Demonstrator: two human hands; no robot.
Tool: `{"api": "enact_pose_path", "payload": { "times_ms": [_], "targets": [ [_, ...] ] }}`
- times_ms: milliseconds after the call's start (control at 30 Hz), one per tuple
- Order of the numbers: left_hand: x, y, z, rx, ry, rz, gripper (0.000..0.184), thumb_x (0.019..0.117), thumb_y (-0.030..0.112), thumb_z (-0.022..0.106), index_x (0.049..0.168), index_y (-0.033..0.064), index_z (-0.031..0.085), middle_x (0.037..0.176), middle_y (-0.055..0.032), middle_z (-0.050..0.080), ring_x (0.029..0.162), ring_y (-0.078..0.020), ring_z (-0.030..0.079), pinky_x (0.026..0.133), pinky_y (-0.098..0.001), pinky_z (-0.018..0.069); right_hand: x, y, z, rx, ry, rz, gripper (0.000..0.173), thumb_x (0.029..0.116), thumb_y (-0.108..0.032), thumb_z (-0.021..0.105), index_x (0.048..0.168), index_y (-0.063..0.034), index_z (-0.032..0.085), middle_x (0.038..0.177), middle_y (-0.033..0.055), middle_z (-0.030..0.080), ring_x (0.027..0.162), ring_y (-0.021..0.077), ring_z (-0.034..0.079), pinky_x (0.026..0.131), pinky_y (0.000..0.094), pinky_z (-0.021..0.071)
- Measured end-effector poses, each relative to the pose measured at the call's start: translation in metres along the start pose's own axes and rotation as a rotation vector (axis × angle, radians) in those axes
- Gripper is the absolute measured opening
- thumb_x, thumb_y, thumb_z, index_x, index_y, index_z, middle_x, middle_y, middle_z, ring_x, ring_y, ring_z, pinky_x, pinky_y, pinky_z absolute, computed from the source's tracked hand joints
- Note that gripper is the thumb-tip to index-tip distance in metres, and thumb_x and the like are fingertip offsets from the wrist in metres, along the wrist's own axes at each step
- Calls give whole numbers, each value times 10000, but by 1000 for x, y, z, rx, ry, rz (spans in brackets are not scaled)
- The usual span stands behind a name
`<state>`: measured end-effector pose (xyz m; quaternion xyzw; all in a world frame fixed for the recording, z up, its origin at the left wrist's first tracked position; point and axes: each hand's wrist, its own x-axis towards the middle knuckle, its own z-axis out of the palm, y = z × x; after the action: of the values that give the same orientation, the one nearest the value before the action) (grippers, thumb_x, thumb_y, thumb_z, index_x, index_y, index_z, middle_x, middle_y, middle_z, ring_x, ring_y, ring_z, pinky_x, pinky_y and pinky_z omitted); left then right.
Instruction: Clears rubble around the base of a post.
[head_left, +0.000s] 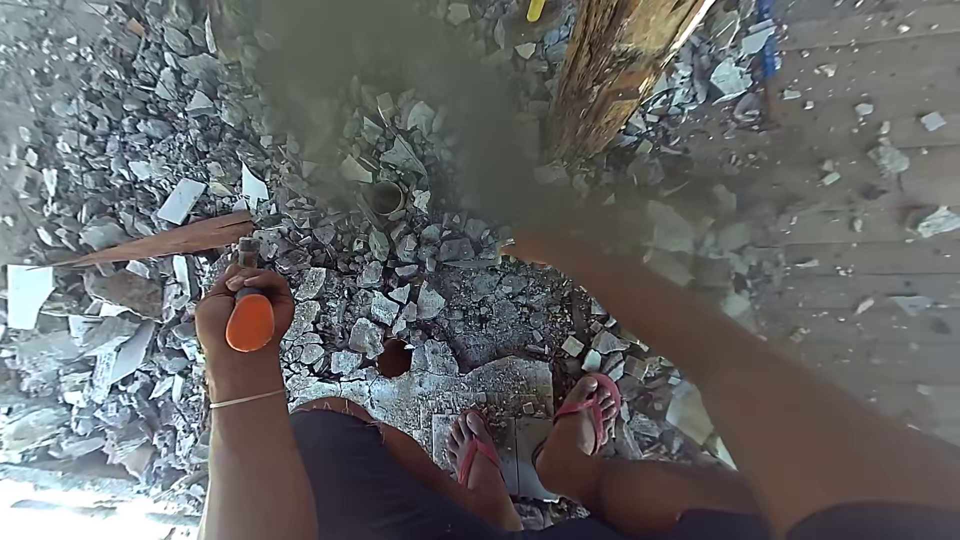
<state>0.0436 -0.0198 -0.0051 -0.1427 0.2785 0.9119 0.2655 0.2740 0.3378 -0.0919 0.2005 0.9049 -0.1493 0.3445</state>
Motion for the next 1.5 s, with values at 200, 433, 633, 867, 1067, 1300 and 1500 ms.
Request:
{"api": "enact_pose_path", "payload": {
  "times_ms": [200, 433, 633, 867, 1067, 1300, 1500],
  "targets": [
    [-9, 3, -1, -20, -18, -21, 397, 1099, 299, 275, 860, 118, 535, 716, -1, 574, 600, -71, 598, 584, -163, 540, 21, 90, -30, 260, 401, 410, 593, 1039, -519, 497, 1154, 34, 677, 1157, 343, 661, 1090, 560, 630, 838, 781, 453],
    [6, -4, 2, 112, 136, 96, 433, 1098, 326, 248, 798, 148, 505, 633, 22, 556, 565, -71, 608, 562, -195, 547, -33, 91, -35, 311, 308, 139, 748, 1032, -691, 356, 1165, -40, 698, 1070, 273, 694, 1017, 483, 678, 840, 707, 505],
    [-2, -7, 2, 40, 24, -22, 419, 1096, 302, 253, 844, 115, 530, 679, 6, 581, 568, -71, 604, 569, -179, 547, -29, 73, 5, 183, -63, 170, 592, 1039, -568, 508, 1304, -64, 666, 1318, 291, 622, 1248, 500, 574, 958, 717, 441],
    [2, -9, 3, 125, 110, 71, 473, 1084, 293, 242, 748, 94, 509, 603, -11, 564, 530, -87, 608, 531, -194, 544, -13, 126, -38, 181, 312, 326, 744, 1025, -679, 394, 1076, 10, 669, 1101, 327, 666, 1040, 541, 655, 777, 733, 490],
    [14, -9, -7, 205, 174, 97, 468, 1085, 267, 238, 717, 114, 483, 573, 4, 539, 518, -87, 591, 534, -215, 540, -27, 87, 1, 43, -4, 74, 622, 996, -639, 519, 1136, -66, 714, 1181, 255, 679, 1123, 475, 642, 843, 683, 494],
    [3, -10, 4, 65, 22, -30, 529, 1101, 308, 207, 779, 62, 546, 636, -31, 596, 536, -99, 620, 540, -200, 560, -11, 151, -48, 260, 395, 406, 642, 1036, -562, 498, 1098, 51, 679, 1159, 368, 643, 1113, 585, 606, 844, 785, 435],
    [10, -18, 2, 219, 132, 103, 501, 1098, 286, 206, 752, 87, 509, 583, -12, 569, 511, -87, 605, 512, -203, 539, -21, 113, -28, 110, 188, 104, 681, 956, -718, 506, 1065, -82, 724, 1102, 259, 696, 1058, 501, 657, 789, 728, 489]
  ]
}}
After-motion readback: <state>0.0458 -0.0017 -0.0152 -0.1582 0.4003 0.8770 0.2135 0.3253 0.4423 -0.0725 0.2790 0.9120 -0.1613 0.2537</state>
